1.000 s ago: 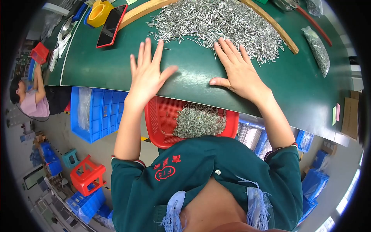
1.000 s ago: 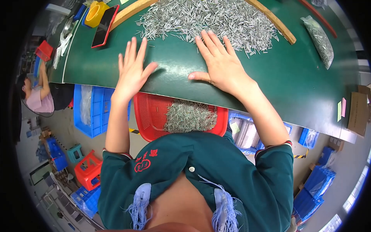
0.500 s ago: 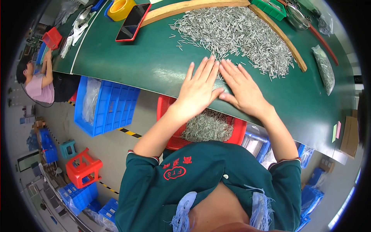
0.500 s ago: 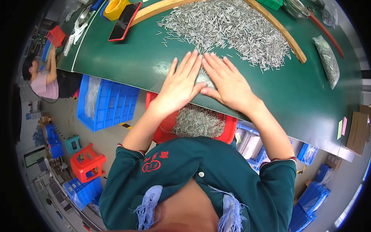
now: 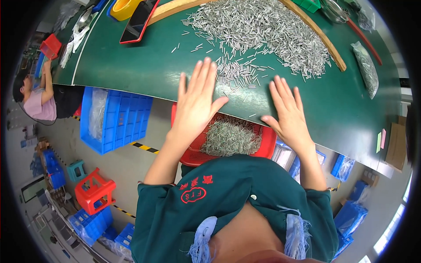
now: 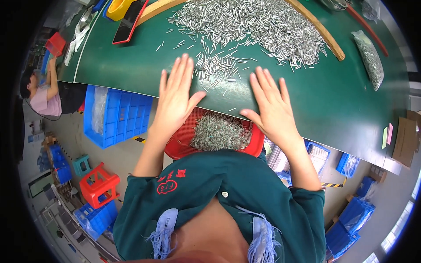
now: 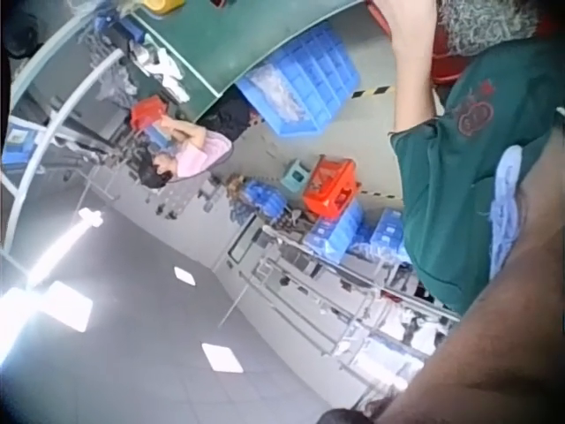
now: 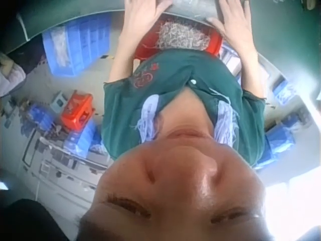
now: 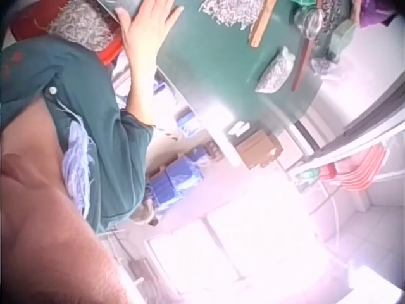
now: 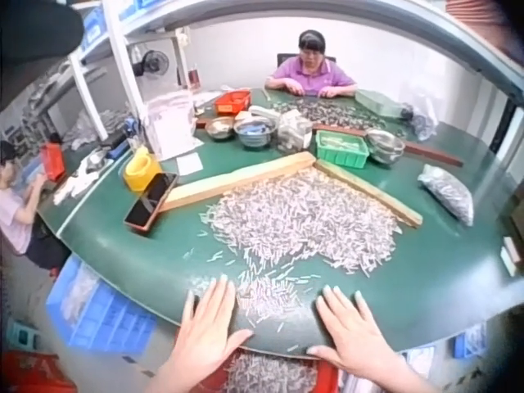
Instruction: Sorting and organizing small metal pins on a workbench in a factory setting.
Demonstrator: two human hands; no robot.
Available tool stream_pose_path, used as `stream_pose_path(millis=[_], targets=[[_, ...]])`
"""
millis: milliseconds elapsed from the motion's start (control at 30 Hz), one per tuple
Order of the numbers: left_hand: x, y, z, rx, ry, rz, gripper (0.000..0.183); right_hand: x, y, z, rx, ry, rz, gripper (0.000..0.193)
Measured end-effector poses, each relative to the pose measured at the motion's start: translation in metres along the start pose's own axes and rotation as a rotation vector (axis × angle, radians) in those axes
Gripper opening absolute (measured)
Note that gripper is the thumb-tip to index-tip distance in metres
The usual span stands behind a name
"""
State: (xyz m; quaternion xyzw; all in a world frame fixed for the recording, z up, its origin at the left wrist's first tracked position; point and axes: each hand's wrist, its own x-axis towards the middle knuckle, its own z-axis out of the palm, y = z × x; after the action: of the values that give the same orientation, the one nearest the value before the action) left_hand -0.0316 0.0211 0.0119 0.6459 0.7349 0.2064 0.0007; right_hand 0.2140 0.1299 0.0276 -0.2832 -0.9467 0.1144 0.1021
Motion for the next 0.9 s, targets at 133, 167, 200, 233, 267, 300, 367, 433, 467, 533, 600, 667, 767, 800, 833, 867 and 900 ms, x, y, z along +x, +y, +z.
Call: stream_pose_path(millis=[133, 167, 200, 233, 267, 300, 367, 433, 467, 533, 600, 667, 767, 800, 833, 867, 900], targets=[[-0.04, -0.002, -0.011, 0.027, -0.127, -0.019, 0.097, -0.027, -0.003, -0.002, -0.064, -0.066, 0.062, 0.094], [-0.038, 0.001, -0.011, 0.026, -0.132, -0.022, 0.097, -0.027, -0.008, -0.002, -0.076, -0.07, 0.039, 0.098], [-0.034, 0.007, -0.011, 0.035, -0.117, 0.003, 0.097, -0.02, -0.013, 0.0, -0.093, -0.078, 0.007, 0.102], [-0.028, 0.013, -0.008, 0.044, -0.102, 0.032, 0.098, -0.012, -0.017, 0.001, -0.093, -0.083, 0.01, 0.102], [-0.024, 0.018, -0.003, 0.037, -0.09, 0.036, 0.098, -0.004, -0.022, 0.003, -0.092, -0.08, -0.027, 0.101], [-0.021, 0.021, -0.002, 0.036, -0.092, 0.036, 0.098, 0.004, -0.025, 0.005, -0.092, -0.075, -0.064, 0.1], [-0.017, 0.025, -0.002, -0.01, -0.1, 0.071, 0.096, 0.008, -0.028, 0.005, -0.083, -0.06, -0.077, 0.098], [-0.019, 0.015, -0.005, -0.032, -0.116, 0.093, 0.095, 0.008, -0.024, 0.006, -0.033, -0.07, -0.064, 0.097], [-0.018, 0.009, -0.009, -0.013, -0.088, 0.065, 0.095, 0.004, -0.023, 0.004, -0.014, -0.059, -0.036, 0.094], [-0.022, 0.0, -0.015, 0.014, -0.06, 0.02, 0.093, -0.008, -0.02, 0.0, -0.012, -0.048, -0.003, 0.093], [-0.026, 0.001, -0.017, 0.019, -0.106, 0.039, 0.092, -0.011, -0.019, 0.0, -0.013, -0.037, 0.032, 0.093], [-0.026, 0.005, -0.013, 0.0, -0.135, 0.065, 0.089, -0.009, -0.018, 0.0, -0.02, -0.056, 0.013, 0.092], [-0.014, 0.018, -0.008, -0.086, -0.083, 0.077, 0.09, 0.005, -0.021, 0.003, 0.005, -0.04, 0.001, 0.092], [-0.009, 0.02, -0.007, -0.084, -0.079, 0.085, 0.09, 0.011, -0.022, 0.005, 0.036, -0.008, -0.006, 0.093], [-0.008, 0.022, -0.005, -0.086, -0.082, 0.085, 0.09, 0.013, -0.022, 0.006, 0.036, -0.01, -0.004, 0.093], [-0.008, 0.022, -0.003, -0.082, -0.086, 0.094, 0.089, 0.014, -0.023, 0.006, 0.0, -0.013, -0.014, 0.093], [-0.008, 0.022, -0.002, -0.073, -0.09, 0.1, 0.089, 0.015, -0.023, 0.007, -0.034, -0.015, -0.028, 0.094]])
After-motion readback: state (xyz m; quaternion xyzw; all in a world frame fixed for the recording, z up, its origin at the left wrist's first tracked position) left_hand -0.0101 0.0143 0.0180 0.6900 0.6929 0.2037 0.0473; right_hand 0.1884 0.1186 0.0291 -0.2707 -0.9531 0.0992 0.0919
